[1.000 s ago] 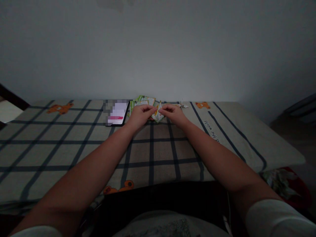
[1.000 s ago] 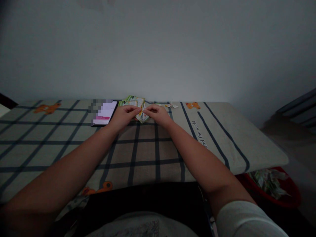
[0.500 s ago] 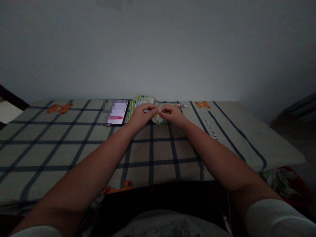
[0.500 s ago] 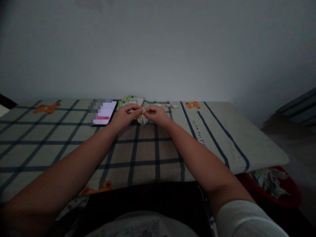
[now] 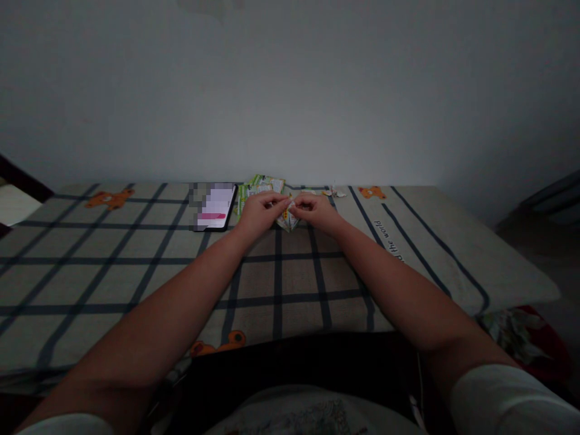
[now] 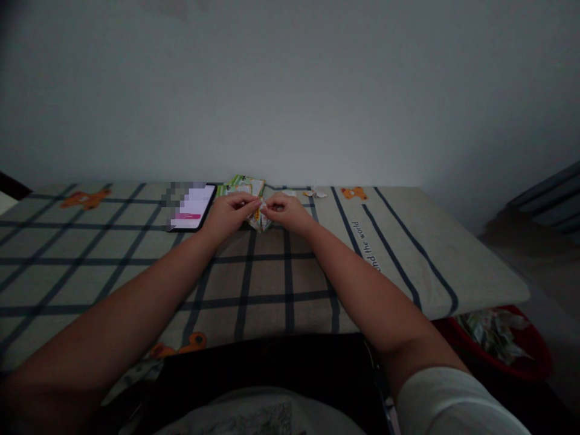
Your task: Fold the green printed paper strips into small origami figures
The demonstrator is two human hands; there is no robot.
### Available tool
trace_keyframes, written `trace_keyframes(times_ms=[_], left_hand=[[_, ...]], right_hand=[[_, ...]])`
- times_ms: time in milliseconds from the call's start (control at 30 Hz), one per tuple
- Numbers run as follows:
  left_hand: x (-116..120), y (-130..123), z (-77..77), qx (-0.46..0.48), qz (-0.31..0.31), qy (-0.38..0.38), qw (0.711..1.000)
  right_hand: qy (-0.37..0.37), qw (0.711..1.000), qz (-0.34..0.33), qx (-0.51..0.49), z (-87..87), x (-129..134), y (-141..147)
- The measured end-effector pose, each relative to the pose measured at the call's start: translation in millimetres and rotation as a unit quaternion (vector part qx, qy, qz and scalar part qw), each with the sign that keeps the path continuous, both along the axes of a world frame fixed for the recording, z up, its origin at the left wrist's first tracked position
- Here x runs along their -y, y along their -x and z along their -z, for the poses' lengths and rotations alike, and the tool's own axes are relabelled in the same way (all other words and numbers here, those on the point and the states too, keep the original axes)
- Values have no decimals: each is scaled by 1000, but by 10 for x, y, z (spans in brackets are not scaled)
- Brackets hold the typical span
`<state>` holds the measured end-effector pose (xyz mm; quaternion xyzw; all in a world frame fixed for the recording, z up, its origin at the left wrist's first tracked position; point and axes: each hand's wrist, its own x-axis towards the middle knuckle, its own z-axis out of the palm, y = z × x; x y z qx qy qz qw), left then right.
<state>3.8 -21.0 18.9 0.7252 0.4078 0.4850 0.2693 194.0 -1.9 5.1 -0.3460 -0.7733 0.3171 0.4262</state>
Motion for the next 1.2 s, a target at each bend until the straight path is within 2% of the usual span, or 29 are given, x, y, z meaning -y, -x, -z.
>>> trace_keyframes(times_ms=[367, 500, 900, 1200], left_hand=[[-34, 7, 14, 88, 37, 56, 994], [-27, 13, -7, 79, 50, 48, 995], [-31, 24, -18, 43, 32, 22, 998], [-15, 19, -30, 27, 20, 19, 999]], right_hand=[[11, 1000, -8, -17, 30, -23, -7], [8, 1000, -12, -13, 33, -29, -9], [-20, 1000, -8, 14, -6, 26, 13], [-10, 1000, -4, 19, 7, 33, 23]])
